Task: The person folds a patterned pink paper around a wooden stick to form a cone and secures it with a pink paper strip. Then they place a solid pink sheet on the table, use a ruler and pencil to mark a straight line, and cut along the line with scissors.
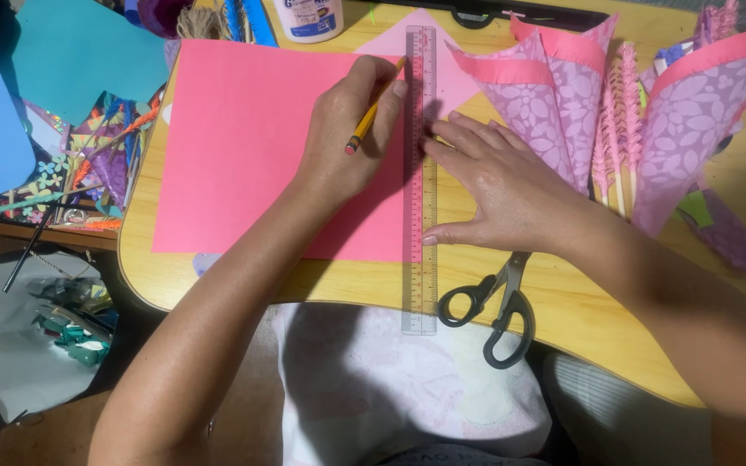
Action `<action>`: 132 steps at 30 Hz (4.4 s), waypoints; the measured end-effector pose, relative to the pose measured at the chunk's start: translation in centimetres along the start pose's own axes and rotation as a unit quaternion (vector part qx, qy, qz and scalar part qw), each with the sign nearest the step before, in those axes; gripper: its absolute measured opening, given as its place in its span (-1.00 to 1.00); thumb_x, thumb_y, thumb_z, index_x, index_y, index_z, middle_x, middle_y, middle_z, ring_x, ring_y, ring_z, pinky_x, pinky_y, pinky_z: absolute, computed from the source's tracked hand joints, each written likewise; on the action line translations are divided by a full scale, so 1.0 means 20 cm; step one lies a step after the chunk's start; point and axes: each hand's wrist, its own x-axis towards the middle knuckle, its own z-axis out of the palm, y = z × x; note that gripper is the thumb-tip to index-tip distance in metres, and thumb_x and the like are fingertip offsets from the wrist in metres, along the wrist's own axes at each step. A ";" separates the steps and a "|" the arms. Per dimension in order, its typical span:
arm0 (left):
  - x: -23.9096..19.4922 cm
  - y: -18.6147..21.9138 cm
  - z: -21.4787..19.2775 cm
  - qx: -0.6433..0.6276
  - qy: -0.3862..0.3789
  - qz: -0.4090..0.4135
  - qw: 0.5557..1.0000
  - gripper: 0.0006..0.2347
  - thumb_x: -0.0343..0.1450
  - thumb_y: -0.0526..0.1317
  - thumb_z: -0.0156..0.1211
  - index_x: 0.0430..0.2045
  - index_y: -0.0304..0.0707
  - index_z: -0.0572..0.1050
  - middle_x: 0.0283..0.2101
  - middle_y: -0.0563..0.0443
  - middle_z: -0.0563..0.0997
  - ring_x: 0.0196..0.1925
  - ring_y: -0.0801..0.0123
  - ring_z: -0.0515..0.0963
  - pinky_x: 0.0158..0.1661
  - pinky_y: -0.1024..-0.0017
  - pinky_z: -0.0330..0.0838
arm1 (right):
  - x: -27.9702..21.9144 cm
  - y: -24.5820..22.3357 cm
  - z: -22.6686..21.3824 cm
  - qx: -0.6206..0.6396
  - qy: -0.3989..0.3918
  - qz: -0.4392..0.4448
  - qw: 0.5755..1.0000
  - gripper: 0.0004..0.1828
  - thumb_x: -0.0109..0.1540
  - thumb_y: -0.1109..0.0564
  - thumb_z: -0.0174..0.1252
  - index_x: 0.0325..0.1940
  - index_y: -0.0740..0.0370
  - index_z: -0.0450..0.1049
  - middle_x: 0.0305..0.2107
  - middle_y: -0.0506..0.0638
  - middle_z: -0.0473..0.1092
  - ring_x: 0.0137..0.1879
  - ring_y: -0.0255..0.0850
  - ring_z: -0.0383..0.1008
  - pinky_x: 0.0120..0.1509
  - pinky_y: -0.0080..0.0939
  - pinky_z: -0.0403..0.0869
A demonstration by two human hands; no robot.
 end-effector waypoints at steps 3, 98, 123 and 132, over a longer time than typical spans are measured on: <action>0.00 -0.01 0.00 0.005 0.003 0.004 1.000 -0.75 0.57 -0.09 -0.14 -0.25 -0.32 0.39 -0.41 0.01 0.55 -0.43 0.33 0.49 -0.43 0.39 0.34 | 0.00 0.00 0.00 -0.001 0.002 -0.001 1.000 0.19 0.06 -0.50 0.31 0.53 0.23 0.10 0.49 0.22 -0.01 0.59 0.19 -0.12 0.53 0.29 -0.04; -0.64 0.59 0.40 0.332 -0.043 0.196 0.922 -0.88 0.23 -0.41 0.20 -0.66 -0.18 0.42 -0.52 -0.05 0.44 -0.41 0.10 0.40 -0.41 0.22 0.20 | 0.00 -0.05 -0.14 0.090 0.124 0.020 0.988 -0.61 0.30 0.16 0.07 0.21 0.27 0.48 0.30 0.19 0.29 0.33 0.06 0.37 0.33 0.12 0.37; -0.67 0.54 0.40 0.369 -0.087 0.072 0.923 -0.67 0.07 -0.13 0.39 -0.36 -0.27 0.58 -0.49 0.02 0.53 -0.45 0.17 0.51 -0.45 0.24 0.33 | 0.76 -0.11 -0.26 0.131 -0.040 0.251 0.958 -0.43 -0.03 0.00 0.61 -0.14 0.12 0.41 -0.08 -0.02 0.34 -0.08 -0.12 0.33 -0.12 -0.09 0.33; -0.65 0.63 0.37 0.326 -0.015 0.110 0.939 -0.91 0.17 -0.39 0.17 -0.61 -0.16 0.43 -0.53 -0.05 0.46 -0.47 0.09 0.42 -0.41 0.19 0.21 | 0.61 -0.05 -0.19 0.350 0.195 0.187 0.897 -0.31 0.21 0.26 0.39 0.37 0.06 0.28 -0.46 -0.09 0.37 -0.29 -0.25 0.46 -0.22 -0.25 0.45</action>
